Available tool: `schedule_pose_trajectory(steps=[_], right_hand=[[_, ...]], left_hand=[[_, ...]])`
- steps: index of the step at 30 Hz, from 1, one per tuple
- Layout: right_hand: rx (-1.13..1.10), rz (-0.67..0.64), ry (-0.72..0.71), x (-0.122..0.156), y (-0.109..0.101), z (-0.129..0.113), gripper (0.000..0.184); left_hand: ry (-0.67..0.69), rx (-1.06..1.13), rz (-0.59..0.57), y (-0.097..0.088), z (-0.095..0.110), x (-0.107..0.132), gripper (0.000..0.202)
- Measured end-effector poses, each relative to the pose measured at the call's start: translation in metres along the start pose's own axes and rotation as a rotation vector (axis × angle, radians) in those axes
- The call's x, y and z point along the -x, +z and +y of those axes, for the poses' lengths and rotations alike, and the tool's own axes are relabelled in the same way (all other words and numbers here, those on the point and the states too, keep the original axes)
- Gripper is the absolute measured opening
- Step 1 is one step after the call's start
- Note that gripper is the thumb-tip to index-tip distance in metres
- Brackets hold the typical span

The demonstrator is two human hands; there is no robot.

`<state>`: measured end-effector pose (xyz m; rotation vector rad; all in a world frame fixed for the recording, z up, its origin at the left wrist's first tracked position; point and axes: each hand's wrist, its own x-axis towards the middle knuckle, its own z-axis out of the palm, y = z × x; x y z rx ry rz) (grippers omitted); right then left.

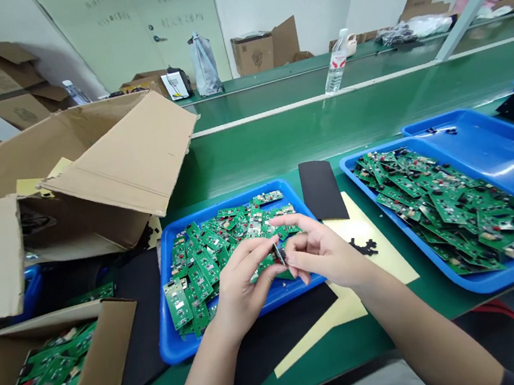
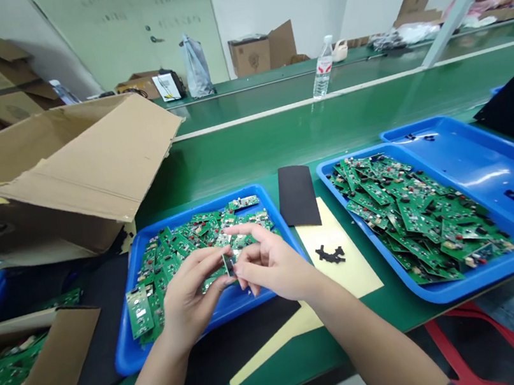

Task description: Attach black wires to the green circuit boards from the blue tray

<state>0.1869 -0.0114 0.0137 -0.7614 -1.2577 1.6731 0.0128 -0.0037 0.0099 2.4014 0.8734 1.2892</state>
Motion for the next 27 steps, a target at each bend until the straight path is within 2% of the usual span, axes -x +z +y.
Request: schedule_pose_trajectory(steps=[8,15,22,27], right_hand=[[0.311,0.133,-0.287,0.003,0.003,0.007,0.039],[0.549,0.243,-0.49,0.001,0.003,0.012,0.029],[0.675,0.312,-0.568,0.0,0.006,0.009,0.009],[0.726,0.362,-0.578,0.001,0.007,0.007,0.008]], left_hand=[[-0.209,0.289,-0.047,0.004,0.001,0.003,0.033],[-0.315,0.516,-0.025,0.005,0.004,0.004,0.032],[-0.41,0.614,-0.005,0.005,0.002,0.003,0.033],[-0.475,0.648,0.033,0.008,0.002,0.004,0.034]])
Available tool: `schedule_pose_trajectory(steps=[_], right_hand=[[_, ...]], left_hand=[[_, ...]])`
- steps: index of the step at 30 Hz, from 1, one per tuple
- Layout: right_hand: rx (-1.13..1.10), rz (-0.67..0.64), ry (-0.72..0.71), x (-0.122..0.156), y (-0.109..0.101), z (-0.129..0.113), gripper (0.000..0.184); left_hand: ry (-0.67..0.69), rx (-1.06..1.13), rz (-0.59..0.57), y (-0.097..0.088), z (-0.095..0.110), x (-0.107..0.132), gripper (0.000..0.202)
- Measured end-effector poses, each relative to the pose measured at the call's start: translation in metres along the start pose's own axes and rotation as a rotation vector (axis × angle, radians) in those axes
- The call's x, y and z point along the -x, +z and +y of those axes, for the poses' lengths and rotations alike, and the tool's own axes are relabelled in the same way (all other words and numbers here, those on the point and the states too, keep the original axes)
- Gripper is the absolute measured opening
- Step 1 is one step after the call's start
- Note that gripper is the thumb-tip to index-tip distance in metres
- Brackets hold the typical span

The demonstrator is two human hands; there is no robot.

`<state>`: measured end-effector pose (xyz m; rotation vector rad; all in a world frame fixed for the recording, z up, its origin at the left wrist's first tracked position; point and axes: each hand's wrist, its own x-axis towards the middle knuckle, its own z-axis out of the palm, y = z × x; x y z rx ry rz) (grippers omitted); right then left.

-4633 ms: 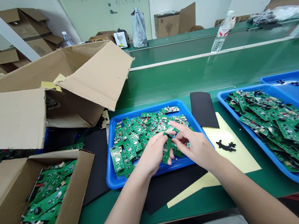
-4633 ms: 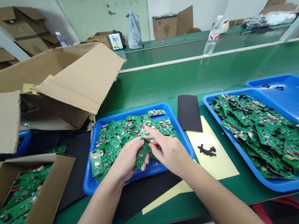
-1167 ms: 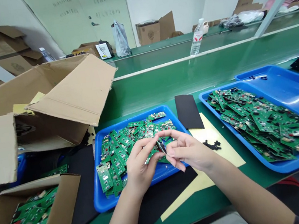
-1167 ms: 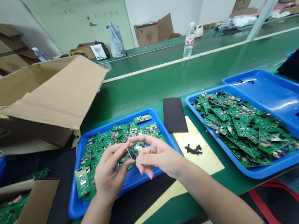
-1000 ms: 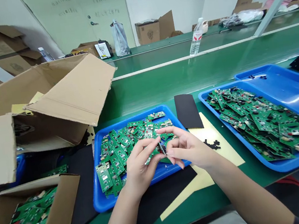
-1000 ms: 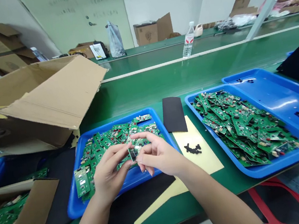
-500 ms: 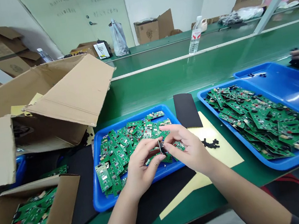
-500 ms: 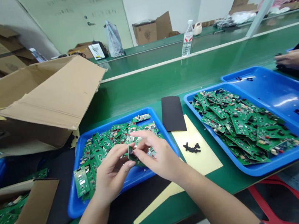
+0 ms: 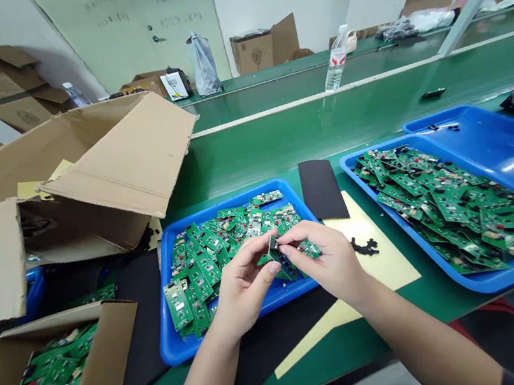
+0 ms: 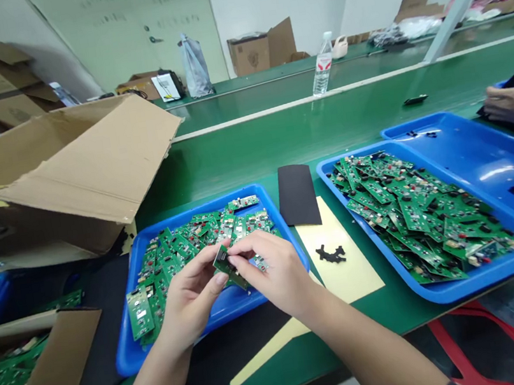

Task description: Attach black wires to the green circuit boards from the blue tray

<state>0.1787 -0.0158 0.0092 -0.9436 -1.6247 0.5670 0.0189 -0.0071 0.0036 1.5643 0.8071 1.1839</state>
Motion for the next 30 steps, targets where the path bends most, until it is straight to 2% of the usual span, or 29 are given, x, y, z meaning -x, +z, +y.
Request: schedule_pose_trajectory(steps=[4,10,22,30], right_hand=[[0.056,0.025,-0.038,-0.0005,0.0001,-0.0008,0.012],[0.186,0.09,-0.186,-0.0014,-0.001,0.0029,0.016],[0.256,0.122,-0.281,-0.002,-0.0035,0.0018,0.018],[0.285,0.122,-0.314,-0.0026,-0.003,0.0024,0.021]], left_hand=[[-0.013,-0.003,0.004,0.0009,0.0001,-0.0012,0.032],[-0.127,0.104,-0.041,0.0006,0.0003,-0.0014,0.033],[-0.26,0.243,-0.195,-0.002,0.005,-0.0008,0.033],[-0.45,0.348,-0.24,-0.0071,0.0097,-0.0017,0.038]])
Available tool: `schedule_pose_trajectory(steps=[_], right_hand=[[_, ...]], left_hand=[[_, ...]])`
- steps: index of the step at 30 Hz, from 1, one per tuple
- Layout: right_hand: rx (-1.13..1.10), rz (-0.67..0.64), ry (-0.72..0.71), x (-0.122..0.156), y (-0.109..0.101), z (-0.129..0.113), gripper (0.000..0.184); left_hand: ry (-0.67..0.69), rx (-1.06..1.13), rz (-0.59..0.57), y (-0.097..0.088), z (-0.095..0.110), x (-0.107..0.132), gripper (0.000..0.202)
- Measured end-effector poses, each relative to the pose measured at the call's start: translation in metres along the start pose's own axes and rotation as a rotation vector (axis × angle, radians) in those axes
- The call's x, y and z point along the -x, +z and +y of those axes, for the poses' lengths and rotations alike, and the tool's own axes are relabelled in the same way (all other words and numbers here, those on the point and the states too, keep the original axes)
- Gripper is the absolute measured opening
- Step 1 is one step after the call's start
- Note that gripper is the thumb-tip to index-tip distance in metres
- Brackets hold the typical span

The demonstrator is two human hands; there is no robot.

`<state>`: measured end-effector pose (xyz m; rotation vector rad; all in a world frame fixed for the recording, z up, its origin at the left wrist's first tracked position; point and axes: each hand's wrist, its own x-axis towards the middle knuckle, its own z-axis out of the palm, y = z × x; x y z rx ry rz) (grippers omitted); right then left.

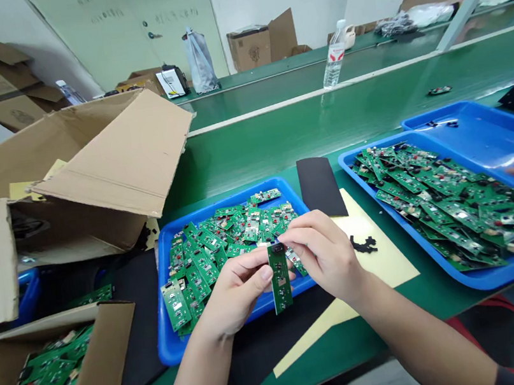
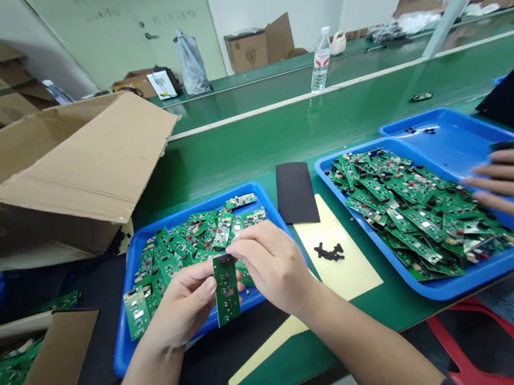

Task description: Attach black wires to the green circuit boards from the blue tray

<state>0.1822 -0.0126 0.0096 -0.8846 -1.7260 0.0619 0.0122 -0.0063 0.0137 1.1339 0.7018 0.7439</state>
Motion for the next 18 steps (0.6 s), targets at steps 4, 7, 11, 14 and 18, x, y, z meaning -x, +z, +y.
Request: schedule_pose_trajectory(steps=[4,7,11,14,18], right_hand=[[0.027,-0.036,-0.021,0.0002,0.0014,0.0006,0.023],[-0.024,-0.056,-0.028,0.0015,0.0021,0.0018,0.025],[-0.12,-0.037,0.019,0.0013,-0.0005,0.0028,0.039],[-0.193,0.016,0.191,-0.0002,-0.0045,0.0038,0.035],[-0.389,-0.068,0.424,-0.0016,-0.0075,0.0051,0.016]], left_hand=[[-0.058,0.02,0.003,-0.003,0.0025,0.0007,0.035],[-0.05,-0.026,0.022,-0.0038,0.0028,-0.0002,0.033],[0.085,-0.306,0.077,-0.0009,0.0016,-0.0028,0.028],[0.288,-0.523,0.147,0.0,-0.0002,-0.0036,0.028],[0.575,-0.763,0.226,-0.0032,-0.002,-0.003,0.035]])
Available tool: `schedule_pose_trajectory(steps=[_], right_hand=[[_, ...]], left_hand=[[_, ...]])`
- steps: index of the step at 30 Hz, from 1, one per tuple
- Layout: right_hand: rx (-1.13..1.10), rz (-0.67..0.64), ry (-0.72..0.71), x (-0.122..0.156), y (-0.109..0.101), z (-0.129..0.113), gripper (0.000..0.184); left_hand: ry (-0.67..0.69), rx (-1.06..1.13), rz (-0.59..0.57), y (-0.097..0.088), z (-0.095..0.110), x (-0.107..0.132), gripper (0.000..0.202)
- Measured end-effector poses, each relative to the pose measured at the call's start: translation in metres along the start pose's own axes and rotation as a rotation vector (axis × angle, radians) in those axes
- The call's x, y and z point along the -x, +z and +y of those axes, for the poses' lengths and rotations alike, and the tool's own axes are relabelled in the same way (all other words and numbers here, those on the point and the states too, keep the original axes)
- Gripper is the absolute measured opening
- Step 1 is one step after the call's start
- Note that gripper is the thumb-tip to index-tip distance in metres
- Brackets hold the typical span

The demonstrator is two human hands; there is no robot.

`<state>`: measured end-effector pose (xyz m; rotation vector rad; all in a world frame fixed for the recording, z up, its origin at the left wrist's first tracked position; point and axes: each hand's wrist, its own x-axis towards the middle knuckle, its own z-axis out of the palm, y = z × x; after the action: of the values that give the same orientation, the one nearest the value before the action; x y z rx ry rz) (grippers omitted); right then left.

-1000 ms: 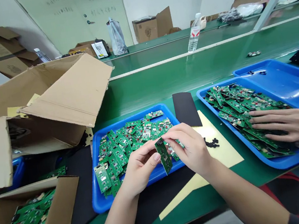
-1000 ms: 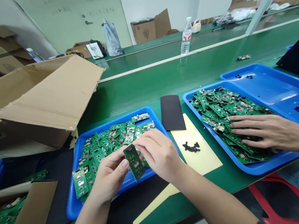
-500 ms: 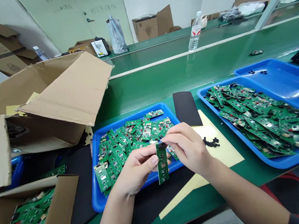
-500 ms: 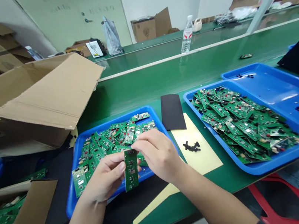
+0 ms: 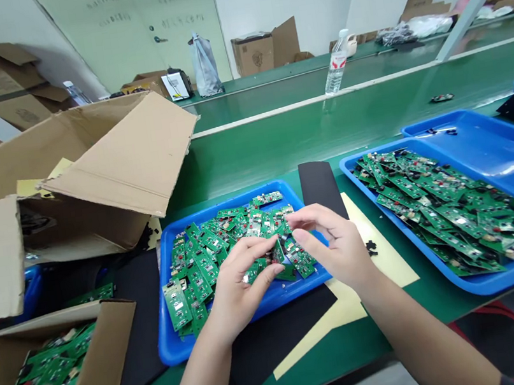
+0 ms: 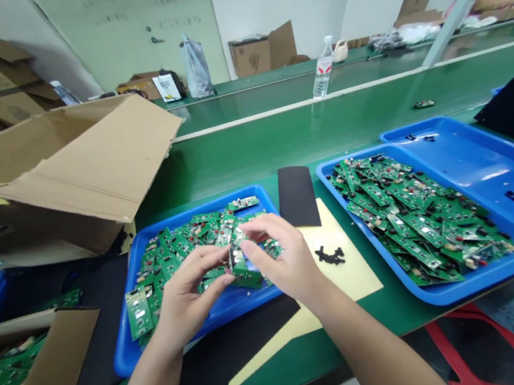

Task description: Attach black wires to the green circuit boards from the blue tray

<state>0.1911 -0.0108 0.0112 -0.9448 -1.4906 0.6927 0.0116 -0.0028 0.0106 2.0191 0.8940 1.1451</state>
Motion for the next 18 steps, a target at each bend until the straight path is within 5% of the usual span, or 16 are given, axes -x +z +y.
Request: schedule_pose_trajectory(steps=[5,18], right_hand=[[-0.08,-0.079,0.048,0.0,0.0008,-0.0017,0.005],[-0.123,-0.134,0.003,0.0017,0.0028,-0.0048,0.01]], left_hand=[[0.139,-0.158,0.004,-0.0001,-0.0005,-0.0003,0.037],[0.119,-0.161,0.088,0.0004,-0.0011,-0.0005,0.033]])
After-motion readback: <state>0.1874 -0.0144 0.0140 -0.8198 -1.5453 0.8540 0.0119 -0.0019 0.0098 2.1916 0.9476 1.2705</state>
